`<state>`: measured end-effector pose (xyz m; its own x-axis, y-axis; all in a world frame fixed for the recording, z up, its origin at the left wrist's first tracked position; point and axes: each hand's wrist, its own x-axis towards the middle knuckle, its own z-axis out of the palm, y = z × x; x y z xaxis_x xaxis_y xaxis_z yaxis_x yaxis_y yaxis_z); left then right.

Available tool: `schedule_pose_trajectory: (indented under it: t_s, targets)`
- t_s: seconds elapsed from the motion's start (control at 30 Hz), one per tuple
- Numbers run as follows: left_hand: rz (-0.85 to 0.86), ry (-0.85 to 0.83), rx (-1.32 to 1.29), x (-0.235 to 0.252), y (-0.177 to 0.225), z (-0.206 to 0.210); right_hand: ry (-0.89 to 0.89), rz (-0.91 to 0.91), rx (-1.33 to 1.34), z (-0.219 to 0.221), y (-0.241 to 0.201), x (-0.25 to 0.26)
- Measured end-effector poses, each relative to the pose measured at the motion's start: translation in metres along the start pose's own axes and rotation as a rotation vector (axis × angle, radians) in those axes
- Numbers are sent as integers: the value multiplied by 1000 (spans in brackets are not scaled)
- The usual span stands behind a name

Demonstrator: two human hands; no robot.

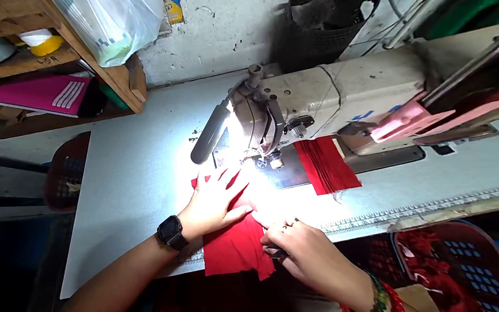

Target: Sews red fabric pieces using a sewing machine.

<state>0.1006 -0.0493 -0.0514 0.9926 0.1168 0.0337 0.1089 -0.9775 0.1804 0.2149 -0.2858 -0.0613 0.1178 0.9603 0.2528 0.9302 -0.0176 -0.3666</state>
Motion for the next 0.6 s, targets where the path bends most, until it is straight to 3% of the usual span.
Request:
schedule_pose_trajectory:
  t_s: [0.33,0.6]
  targets:
    - [-1,58,6,3,-1,3,20,-15,-40,-1,2,6]
    - [2,-33,-72,0,0,2,17,-13,-14,1,2,-1]
